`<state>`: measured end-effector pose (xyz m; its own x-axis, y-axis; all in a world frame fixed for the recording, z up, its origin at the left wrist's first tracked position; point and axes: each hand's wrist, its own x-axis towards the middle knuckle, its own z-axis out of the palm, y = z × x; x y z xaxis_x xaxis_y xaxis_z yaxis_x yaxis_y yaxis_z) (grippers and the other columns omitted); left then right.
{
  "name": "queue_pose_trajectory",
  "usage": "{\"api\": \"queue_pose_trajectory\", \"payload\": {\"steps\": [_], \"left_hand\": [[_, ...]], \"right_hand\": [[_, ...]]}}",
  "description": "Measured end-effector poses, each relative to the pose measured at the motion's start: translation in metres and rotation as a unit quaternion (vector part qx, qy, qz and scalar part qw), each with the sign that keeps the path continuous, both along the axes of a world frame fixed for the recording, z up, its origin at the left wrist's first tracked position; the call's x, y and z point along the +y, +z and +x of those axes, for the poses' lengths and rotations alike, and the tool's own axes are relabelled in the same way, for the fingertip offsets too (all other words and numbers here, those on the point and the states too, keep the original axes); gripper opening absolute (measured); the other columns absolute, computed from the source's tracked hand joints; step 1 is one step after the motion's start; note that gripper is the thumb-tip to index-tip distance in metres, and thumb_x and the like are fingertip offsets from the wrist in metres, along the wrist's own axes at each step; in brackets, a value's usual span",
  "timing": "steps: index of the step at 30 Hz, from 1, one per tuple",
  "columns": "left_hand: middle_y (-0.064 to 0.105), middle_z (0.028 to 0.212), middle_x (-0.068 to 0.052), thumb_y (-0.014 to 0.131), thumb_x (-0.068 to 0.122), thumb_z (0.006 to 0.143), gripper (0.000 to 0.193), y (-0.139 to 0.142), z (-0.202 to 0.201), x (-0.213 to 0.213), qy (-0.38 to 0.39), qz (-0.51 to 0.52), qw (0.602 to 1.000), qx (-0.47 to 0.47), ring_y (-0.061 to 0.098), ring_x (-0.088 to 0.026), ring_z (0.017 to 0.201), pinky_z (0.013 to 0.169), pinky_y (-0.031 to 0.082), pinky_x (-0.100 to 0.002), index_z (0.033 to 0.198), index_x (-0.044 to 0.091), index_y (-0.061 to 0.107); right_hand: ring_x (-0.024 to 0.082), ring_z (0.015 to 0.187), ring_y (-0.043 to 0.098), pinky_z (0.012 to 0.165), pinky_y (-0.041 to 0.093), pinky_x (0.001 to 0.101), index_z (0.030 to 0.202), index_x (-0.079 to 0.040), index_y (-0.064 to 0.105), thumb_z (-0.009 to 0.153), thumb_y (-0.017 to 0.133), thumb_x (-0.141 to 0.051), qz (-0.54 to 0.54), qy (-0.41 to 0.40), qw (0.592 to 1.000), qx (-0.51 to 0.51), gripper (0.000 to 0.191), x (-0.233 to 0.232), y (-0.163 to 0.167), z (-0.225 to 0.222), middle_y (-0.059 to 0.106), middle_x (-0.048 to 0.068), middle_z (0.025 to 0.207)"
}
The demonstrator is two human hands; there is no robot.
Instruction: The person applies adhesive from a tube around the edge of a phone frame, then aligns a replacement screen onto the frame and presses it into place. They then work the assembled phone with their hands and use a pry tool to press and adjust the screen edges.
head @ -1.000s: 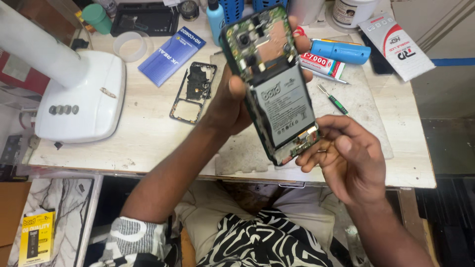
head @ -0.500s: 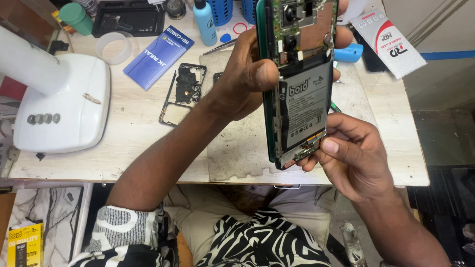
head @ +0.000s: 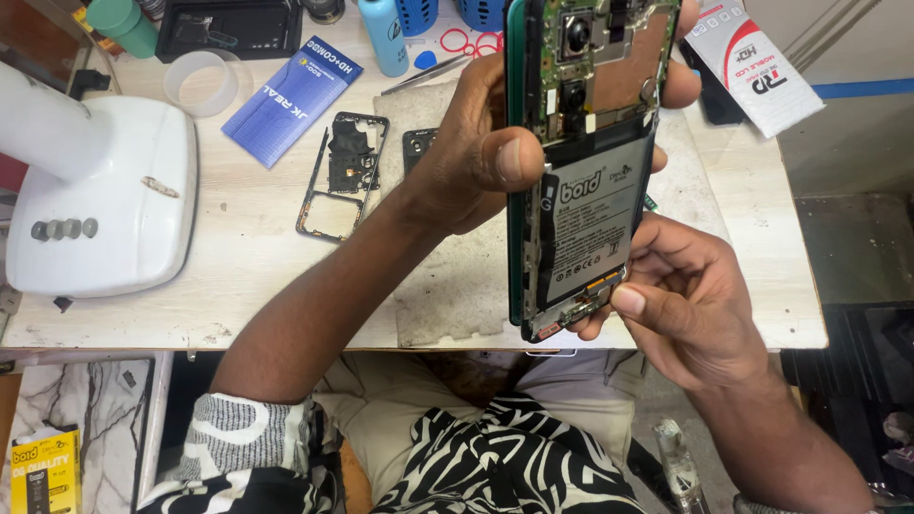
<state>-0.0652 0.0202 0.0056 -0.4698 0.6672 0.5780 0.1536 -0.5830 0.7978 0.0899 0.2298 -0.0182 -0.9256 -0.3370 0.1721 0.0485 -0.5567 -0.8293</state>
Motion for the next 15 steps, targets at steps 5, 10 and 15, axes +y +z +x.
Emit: {"api": "queue_pose_trajectory", "payload": {"steps": [5, 10, 15], "left_hand": [[0.063, 0.146, -0.02, 0.082, 0.078, 0.075, 0.115, 0.004, 0.004, 0.0, -0.014, -0.005, 1.0, -0.007, 0.073, -0.026, 0.115, 0.109, 0.066, -0.045, 0.152, 0.001, 0.045], [0.064, 0.144, -0.021, 0.083, 0.077, 0.075, 0.114, 0.006, 0.011, -0.004, -0.003, -0.028, 0.999, -0.017, 0.074, -0.026, 0.112, 0.108, 0.069, -0.044, 0.149, -0.003, 0.049], [0.066, 0.14, -0.021, 0.083, 0.075, 0.078, 0.11, 0.002, 0.007, -0.003, -0.017, -0.022, 1.0, -0.008, 0.074, -0.027, 0.116, 0.107, 0.063, -0.043, 0.149, -0.003, 0.052]], "right_hand": [[0.025, 0.089, 0.073, 0.082, 0.064, 0.0381, 0.12, 0.015, 0.059, 0.101, 0.073, -0.002, 0.004, 0.017, 1.0, 0.001, 0.029, 0.001, 0.003, -0.001, 0.071, 0.025, 0.107], [0.025, 0.088, 0.073, 0.08, 0.063, 0.035, 0.121, 0.014, 0.059, 0.097, 0.072, 0.003, 0.014, 0.023, 0.999, -0.021, 0.03, 0.003, 0.004, -0.002, 0.071, 0.026, 0.11], [0.028, 0.088, 0.075, 0.08, 0.065, 0.0366, 0.12, 0.016, 0.058, 0.099, 0.067, 0.009, 0.011, 0.035, 0.999, -0.022, 0.024, 0.005, 0.004, -0.001, 0.071, 0.03, 0.109]]}}
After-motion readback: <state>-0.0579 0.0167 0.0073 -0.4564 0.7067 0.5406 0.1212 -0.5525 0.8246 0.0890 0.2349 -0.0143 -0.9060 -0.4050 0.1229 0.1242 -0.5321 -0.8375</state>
